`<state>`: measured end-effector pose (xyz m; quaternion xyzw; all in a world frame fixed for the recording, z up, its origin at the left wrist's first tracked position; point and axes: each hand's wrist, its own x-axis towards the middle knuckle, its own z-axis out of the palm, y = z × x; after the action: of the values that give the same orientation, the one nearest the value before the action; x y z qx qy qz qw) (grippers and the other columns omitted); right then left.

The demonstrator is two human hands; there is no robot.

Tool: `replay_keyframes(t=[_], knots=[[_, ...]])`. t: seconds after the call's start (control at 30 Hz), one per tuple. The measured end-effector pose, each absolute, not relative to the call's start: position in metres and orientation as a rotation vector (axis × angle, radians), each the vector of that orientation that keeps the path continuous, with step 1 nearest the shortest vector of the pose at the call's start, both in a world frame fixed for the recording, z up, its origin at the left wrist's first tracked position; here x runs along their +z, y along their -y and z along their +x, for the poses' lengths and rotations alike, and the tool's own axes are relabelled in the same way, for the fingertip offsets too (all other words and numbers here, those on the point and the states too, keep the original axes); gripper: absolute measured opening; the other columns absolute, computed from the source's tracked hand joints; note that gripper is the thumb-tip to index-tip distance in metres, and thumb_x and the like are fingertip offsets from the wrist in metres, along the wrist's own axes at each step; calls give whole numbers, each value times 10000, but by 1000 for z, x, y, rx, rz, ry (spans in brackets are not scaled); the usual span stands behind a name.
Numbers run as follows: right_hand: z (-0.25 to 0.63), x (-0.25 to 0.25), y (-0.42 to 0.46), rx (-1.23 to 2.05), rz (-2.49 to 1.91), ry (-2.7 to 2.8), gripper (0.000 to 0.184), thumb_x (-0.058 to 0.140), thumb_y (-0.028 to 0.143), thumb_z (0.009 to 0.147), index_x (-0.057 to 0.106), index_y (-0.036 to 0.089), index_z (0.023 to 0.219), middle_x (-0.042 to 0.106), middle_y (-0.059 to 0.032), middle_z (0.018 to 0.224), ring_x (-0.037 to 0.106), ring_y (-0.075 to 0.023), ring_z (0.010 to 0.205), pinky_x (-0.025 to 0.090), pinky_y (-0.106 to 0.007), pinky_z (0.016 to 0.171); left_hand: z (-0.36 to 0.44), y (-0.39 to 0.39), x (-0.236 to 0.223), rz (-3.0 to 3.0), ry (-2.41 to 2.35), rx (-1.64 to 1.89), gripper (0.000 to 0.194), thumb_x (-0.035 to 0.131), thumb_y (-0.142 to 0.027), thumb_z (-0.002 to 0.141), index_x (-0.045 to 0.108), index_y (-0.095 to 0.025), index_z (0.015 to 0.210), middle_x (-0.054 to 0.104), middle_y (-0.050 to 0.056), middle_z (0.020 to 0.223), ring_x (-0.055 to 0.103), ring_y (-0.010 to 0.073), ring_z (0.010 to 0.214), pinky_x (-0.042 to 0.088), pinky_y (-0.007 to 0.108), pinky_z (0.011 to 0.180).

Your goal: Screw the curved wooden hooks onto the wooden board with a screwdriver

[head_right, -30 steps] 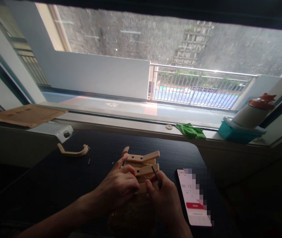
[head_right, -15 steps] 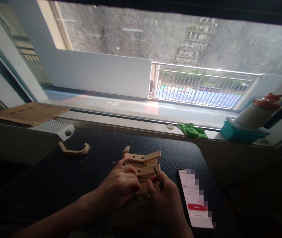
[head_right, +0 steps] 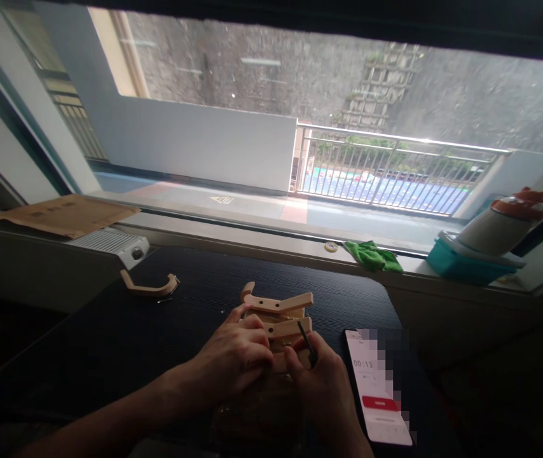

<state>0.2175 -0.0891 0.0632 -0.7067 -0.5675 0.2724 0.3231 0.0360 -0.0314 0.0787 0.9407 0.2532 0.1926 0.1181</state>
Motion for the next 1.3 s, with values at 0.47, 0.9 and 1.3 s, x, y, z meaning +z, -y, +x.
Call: replay_keyframes(t=[0.47, 0.9, 1.3], knots=[[235, 95, 112, 573, -1988, 1705, 278, 462, 337, 801, 487, 226, 1054, 661, -28, 854, 630, -190, 736, 453, -276, 607, 38, 33, 86, 2718, -832, 453, 120, 623, -234, 808, 661, -220, 695, 666, -40, 794, 544, 170, 881, 223, 380, 998], [228, 154, 100, 382, -1684, 2675, 280, 458, 109, 804, 613, 269, 973, 675, 9, 782, 606, -170, 639, 305, -268, 529, 39, 33, 85, 2735, -839, 478, 135, 634, -245, 800, 652, -195, 676, 672, -17, 802, 545, 193, 883, 248, 416, 970], [219, 159, 84, 240, -1643, 2759, 220, 488, 155, 804, 655, 280, 875, 668, 18, 738, 623, -162, 652, 264, -258, 509, 39, 32, 84, 2721, -851, 479, 159, 610, -245, 808, 650, -197, 661, 663, -1, 796, 548, 202, 891, 203, 442, 1022]])
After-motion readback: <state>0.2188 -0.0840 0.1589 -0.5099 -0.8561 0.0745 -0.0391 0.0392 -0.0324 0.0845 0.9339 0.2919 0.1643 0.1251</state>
